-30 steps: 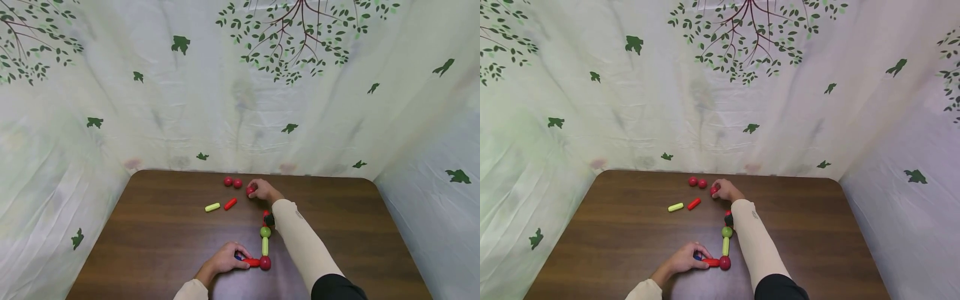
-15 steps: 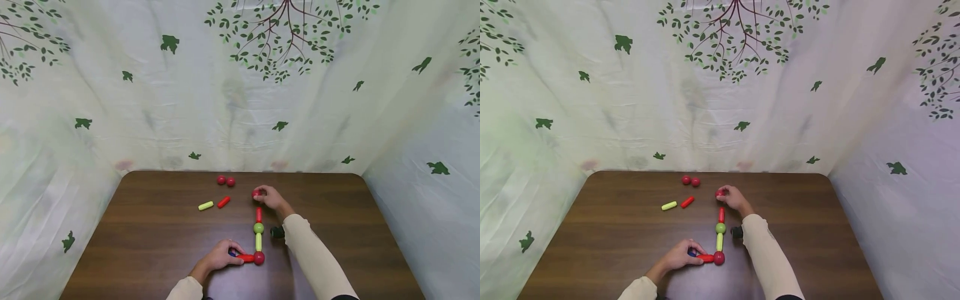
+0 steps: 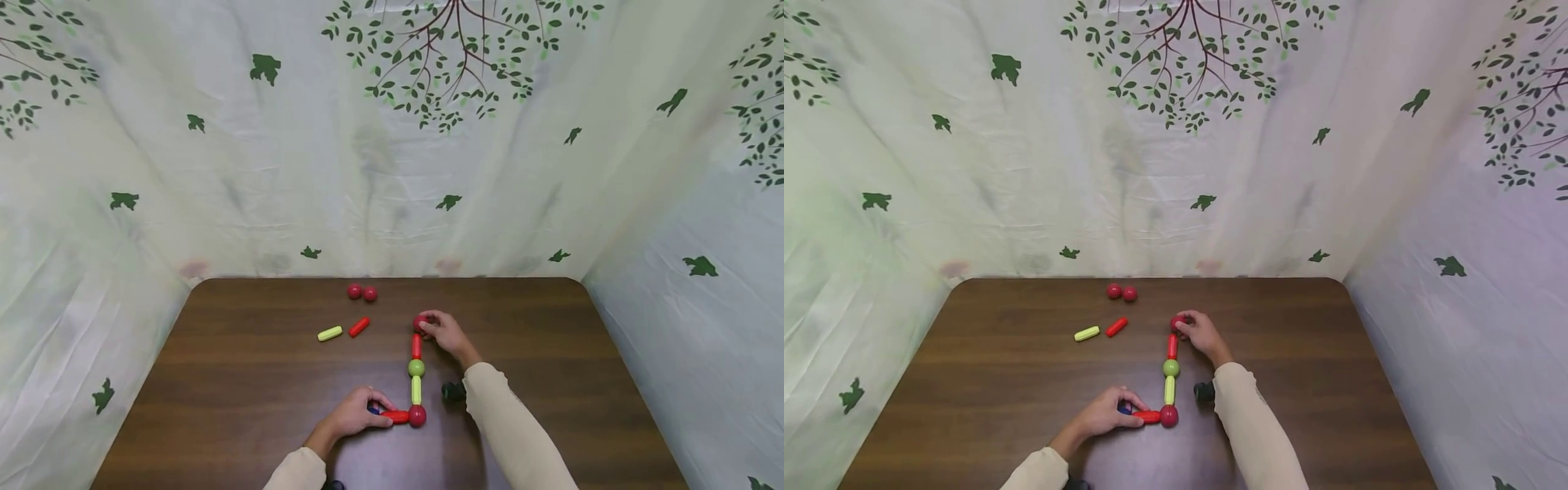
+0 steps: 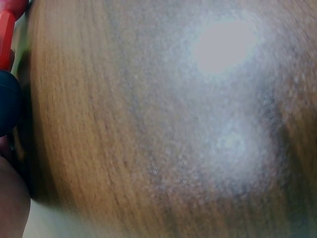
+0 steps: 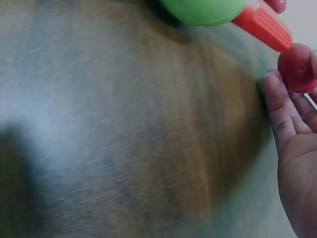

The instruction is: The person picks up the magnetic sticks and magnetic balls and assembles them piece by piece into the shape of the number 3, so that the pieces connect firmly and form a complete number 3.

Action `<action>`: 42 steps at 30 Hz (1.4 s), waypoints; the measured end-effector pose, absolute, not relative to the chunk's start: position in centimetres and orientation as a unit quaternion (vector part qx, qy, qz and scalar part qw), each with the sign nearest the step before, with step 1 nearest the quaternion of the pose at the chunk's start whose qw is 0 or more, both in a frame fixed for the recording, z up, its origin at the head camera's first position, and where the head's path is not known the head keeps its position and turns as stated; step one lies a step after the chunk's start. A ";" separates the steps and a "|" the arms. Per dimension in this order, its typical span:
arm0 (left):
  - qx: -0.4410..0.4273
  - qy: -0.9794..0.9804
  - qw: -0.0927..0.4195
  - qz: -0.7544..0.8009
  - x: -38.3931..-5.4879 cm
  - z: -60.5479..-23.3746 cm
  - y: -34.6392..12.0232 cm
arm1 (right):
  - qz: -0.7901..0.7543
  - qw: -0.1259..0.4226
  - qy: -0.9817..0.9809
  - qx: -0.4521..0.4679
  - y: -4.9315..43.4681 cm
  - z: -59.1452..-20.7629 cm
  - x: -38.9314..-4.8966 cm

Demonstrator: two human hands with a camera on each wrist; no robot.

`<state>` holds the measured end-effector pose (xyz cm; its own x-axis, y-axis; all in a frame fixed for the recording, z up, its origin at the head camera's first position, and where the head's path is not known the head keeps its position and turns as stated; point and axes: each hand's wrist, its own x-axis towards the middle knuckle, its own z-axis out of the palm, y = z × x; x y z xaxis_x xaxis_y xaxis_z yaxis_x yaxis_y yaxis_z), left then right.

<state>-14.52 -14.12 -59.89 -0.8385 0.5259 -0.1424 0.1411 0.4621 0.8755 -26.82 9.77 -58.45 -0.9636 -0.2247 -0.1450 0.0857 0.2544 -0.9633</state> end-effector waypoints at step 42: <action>0.198 0.827 0.205 0.485 -14.5 -59.9 -14.2 | -0.561 0.106 0.817 -0.080 9.1 -59.6 -26.7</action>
<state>-14.46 -14.19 -59.87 -0.8375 0.5265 -0.1465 0.1294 0.4516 0.8828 -26.71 9.13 -59.58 -0.9650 -0.2486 -0.0833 -0.0113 0.3570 -0.9340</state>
